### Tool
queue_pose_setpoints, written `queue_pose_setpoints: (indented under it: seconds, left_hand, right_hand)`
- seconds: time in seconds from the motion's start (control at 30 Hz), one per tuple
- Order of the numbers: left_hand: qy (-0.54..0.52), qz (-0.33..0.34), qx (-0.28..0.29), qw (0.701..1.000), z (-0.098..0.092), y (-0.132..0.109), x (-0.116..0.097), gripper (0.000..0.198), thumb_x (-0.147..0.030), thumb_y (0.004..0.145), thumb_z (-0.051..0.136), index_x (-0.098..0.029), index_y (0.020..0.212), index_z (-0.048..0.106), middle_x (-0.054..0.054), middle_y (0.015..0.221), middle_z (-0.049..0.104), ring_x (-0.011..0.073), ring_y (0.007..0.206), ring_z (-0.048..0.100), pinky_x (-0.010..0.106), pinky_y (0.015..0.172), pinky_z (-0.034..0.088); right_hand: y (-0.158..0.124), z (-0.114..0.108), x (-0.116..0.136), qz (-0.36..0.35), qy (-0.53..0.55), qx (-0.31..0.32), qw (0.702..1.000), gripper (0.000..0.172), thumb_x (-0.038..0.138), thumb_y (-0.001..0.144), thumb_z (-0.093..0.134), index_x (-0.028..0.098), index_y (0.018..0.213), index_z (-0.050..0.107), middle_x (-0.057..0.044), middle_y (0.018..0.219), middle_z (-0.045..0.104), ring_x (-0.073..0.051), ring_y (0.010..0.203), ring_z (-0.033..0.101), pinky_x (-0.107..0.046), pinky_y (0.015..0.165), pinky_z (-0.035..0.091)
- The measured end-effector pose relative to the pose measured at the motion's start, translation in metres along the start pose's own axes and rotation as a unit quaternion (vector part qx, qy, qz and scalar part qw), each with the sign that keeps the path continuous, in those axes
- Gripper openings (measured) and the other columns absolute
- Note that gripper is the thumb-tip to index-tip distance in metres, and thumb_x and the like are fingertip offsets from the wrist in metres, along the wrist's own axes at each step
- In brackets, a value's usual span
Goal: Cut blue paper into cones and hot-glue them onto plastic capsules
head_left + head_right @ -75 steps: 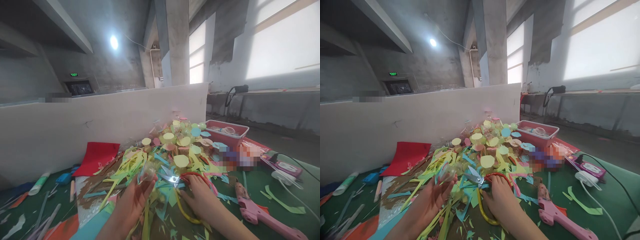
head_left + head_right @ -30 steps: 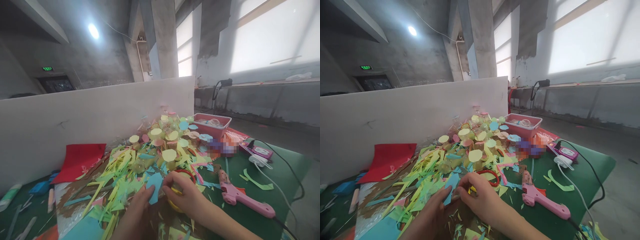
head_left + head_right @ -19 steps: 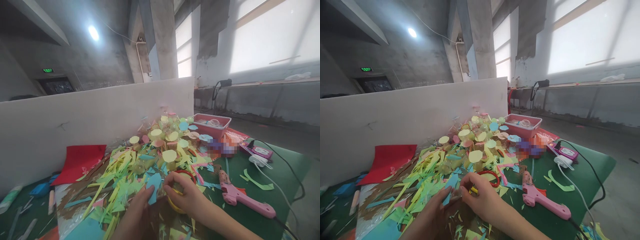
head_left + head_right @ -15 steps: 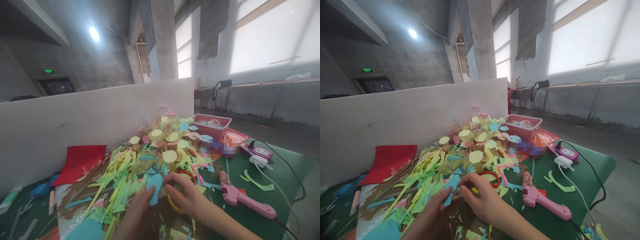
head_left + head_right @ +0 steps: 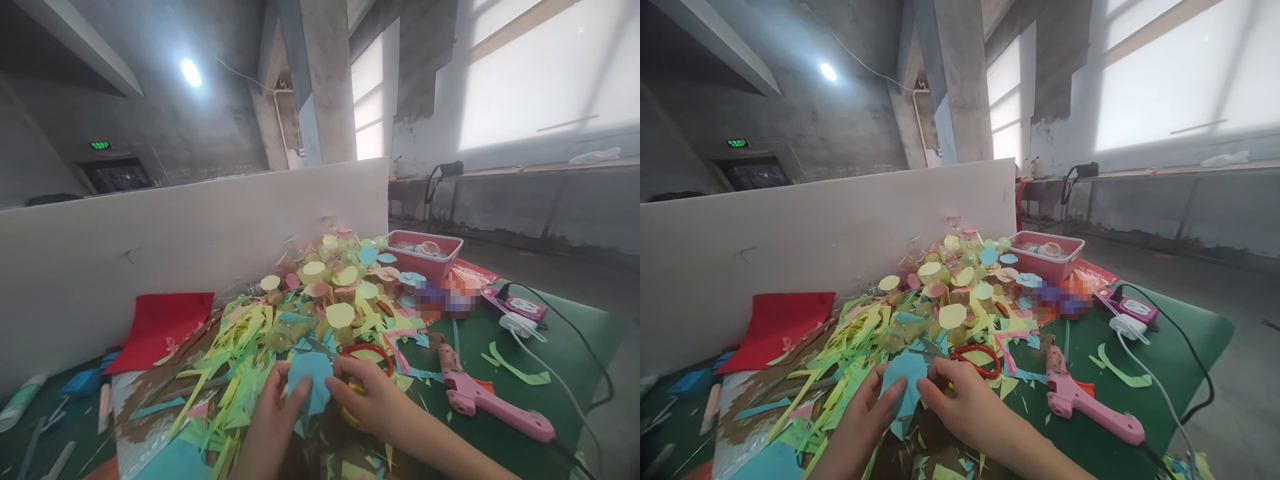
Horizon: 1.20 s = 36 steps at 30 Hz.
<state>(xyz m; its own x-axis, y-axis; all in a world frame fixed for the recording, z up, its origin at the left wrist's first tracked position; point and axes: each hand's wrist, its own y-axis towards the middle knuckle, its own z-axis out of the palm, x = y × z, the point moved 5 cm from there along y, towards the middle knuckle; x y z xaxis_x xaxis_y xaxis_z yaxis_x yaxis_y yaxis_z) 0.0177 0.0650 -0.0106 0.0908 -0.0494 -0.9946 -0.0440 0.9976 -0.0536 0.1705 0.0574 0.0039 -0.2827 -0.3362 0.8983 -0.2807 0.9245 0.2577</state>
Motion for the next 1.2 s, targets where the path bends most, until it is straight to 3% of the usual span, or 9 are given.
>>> queue_pose_setpoints:
  seconds: [0.5,0.77,1.2]
  left_hand:
    - [0.038,0.014,0.008,0.999,-0.002,-0.001,-0.004,0.047,-0.055,0.058,0.079,-0.019,0.080,0.058,-0.002,0.072,0.064,0.0115,0.054,0.055,0.020,0.049,0.041]
    - [0.021,0.018,0.020,0.999,0.004,-0.007,-0.015,0.042,-0.049,0.057,0.082,-0.020,0.076,0.059,-0.002,0.066,0.063,0.0144,0.057,0.058,0.022,0.051,0.044]
    - [0.022,0.010,0.028,0.999,0.003,-0.005,-0.011,0.045,-0.052,0.056,0.081,-0.018,0.078,0.060,-0.002,0.069,0.062,0.0124,0.055,0.055,0.022,0.051,0.043]
  right_hand:
    - [0.001,-0.002,-0.001,0.019,0.016,0.004,1.000,0.031,0.034,0.088,0.048,0.021,0.062,0.038,0.006,0.060,0.040,-0.011,0.060,0.040,-0.023,0.056,0.031]
    - [0.001,-0.001,0.001,0.022,0.008,0.018,1.000,0.034,0.037,0.089,0.048,0.021,0.063,0.036,0.006,0.061,0.037,-0.011,0.060,0.036,-0.023,0.056,0.029]
    - [-0.002,0.001,0.001,0.027,0.139,0.066,0.988,0.039,0.049,0.092,0.049,0.018,0.067,0.049,0.003,0.065,0.046,-0.010,0.060,0.039,-0.020,0.052,0.030]
